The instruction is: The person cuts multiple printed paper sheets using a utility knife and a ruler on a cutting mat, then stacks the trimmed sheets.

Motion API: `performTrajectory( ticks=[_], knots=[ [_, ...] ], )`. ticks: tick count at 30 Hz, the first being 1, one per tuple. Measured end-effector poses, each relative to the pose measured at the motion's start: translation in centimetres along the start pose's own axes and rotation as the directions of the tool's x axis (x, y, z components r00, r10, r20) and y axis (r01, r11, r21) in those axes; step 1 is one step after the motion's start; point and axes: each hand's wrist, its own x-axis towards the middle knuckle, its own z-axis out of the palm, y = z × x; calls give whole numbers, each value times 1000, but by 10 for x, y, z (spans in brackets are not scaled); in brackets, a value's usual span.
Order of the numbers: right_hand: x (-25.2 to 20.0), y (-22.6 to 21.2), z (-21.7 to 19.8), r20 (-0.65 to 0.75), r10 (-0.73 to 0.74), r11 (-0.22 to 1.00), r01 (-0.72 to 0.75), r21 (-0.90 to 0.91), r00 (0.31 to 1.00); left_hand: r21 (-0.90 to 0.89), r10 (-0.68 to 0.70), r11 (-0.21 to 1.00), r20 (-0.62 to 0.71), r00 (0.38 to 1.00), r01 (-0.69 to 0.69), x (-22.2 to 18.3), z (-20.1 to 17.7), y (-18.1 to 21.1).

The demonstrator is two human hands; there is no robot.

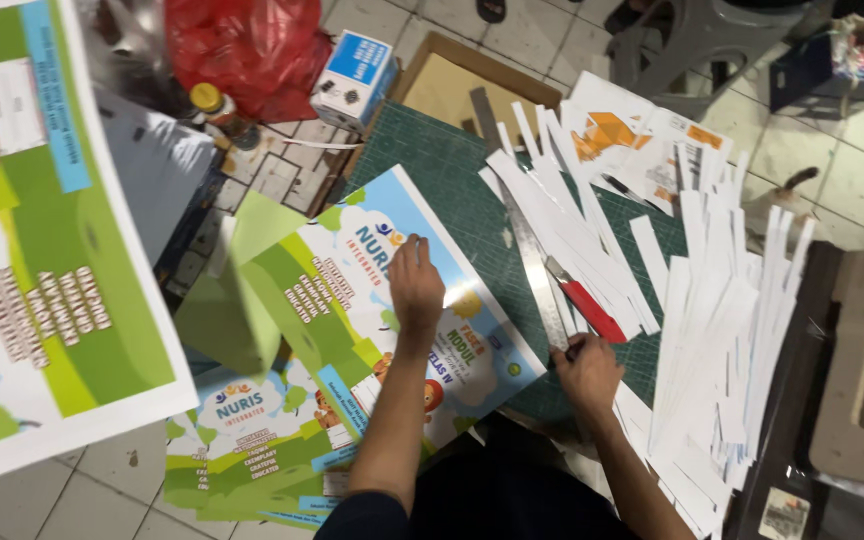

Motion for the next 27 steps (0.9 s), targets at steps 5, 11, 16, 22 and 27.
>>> performTrajectory(
  ticks=[5,11,16,22,27],
  knots=[
    [-3,5,2,-57,-102,919,116,377,993,-21,-32,999,81,996,34,7,-13,7],
    [-26,-35,-26,-127,-90,883,138,449,988,-1,-65,998,104,993,65,10,-21,10],
    [-45,-42,-10,-167,-332,828,372,419,928,-71,-137,987,105,985,145,7,-11,7],
    [-51,-49,-1,-48,-438,869,436,232,898,-104,-190,974,130,973,204,1,-7,3],
    [-63,-33,-13,-22,-417,882,411,229,909,-71,-184,977,206,961,203,7,-12,6]
  ],
)
